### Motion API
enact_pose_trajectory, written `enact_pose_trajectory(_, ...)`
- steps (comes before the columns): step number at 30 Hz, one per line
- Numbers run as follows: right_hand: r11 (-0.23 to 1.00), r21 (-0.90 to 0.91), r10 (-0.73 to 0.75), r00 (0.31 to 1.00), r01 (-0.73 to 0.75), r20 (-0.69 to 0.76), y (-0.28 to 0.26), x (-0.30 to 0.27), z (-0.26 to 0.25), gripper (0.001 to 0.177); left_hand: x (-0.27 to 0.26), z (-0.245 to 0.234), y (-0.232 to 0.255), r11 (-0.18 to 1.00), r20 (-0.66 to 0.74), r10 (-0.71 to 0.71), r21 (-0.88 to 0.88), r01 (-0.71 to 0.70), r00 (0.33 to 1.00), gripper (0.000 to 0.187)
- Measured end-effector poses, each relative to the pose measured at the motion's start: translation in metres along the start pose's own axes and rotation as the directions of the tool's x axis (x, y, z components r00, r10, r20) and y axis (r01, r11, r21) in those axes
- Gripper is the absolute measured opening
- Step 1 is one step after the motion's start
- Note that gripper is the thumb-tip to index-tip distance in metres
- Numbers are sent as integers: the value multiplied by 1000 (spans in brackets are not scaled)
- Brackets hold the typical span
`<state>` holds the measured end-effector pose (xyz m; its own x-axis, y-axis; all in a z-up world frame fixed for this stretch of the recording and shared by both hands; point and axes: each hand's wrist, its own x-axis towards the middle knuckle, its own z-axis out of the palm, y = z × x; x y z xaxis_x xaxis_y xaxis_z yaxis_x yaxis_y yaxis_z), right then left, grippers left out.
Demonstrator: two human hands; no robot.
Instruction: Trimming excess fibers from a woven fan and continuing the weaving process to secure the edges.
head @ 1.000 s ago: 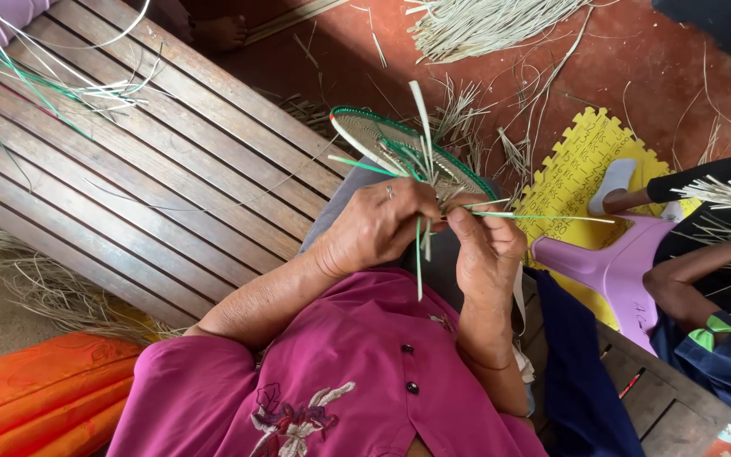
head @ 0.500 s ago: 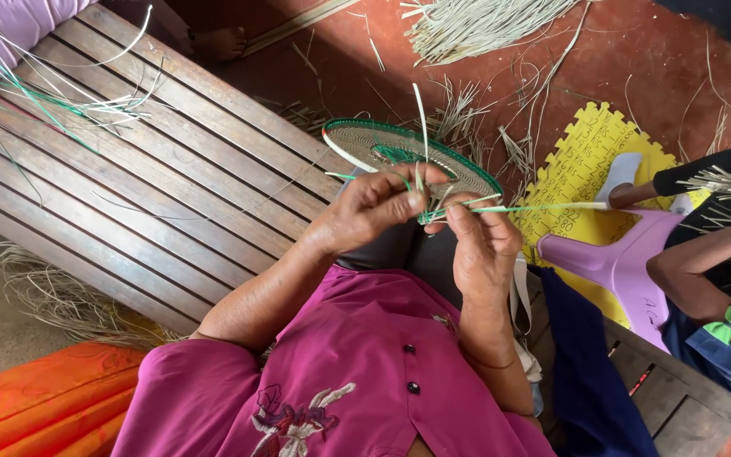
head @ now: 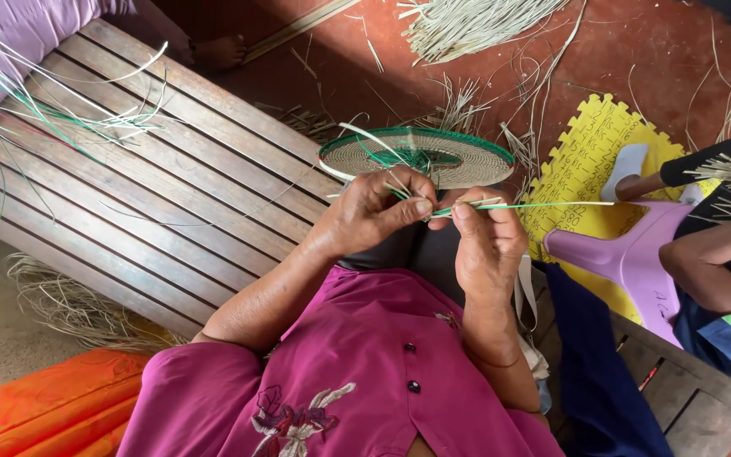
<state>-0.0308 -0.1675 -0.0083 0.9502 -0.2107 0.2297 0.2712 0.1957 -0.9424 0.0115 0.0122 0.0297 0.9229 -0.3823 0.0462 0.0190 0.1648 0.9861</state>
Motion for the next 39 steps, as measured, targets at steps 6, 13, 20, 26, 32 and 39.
enact_pose_trajectory(6,997,73,30,998,-27,-48,11,-1,-11,12,1,-4,10,977,162,156,118,-176,974,17)
enact_pose_trajectory(13,973,226,61,998,-56,-13,-12,0,-2,13,7,1,9,987,210,109,-141,-80,972,18)
enact_pose_trajectory(20,949,314,59,995,-32,-77,-77,-10,-9,15,1,41,33,930,174,226,-332,-159,958,14)
enact_pose_trajectory(26,959,281,1,998,18,-70,-87,-8,-12,15,2,51,41,934,93,345,-130,-332,934,14)
enact_pose_trajectory(32,963,265,-42,999,47,-25,-80,10,-22,13,17,57,51,851,119,510,73,-520,852,10)
enact_pose_trajectory(39,984,111,-140,990,139,6,-87,25,-30,19,35,55,23,942,100,287,-212,-261,953,9)
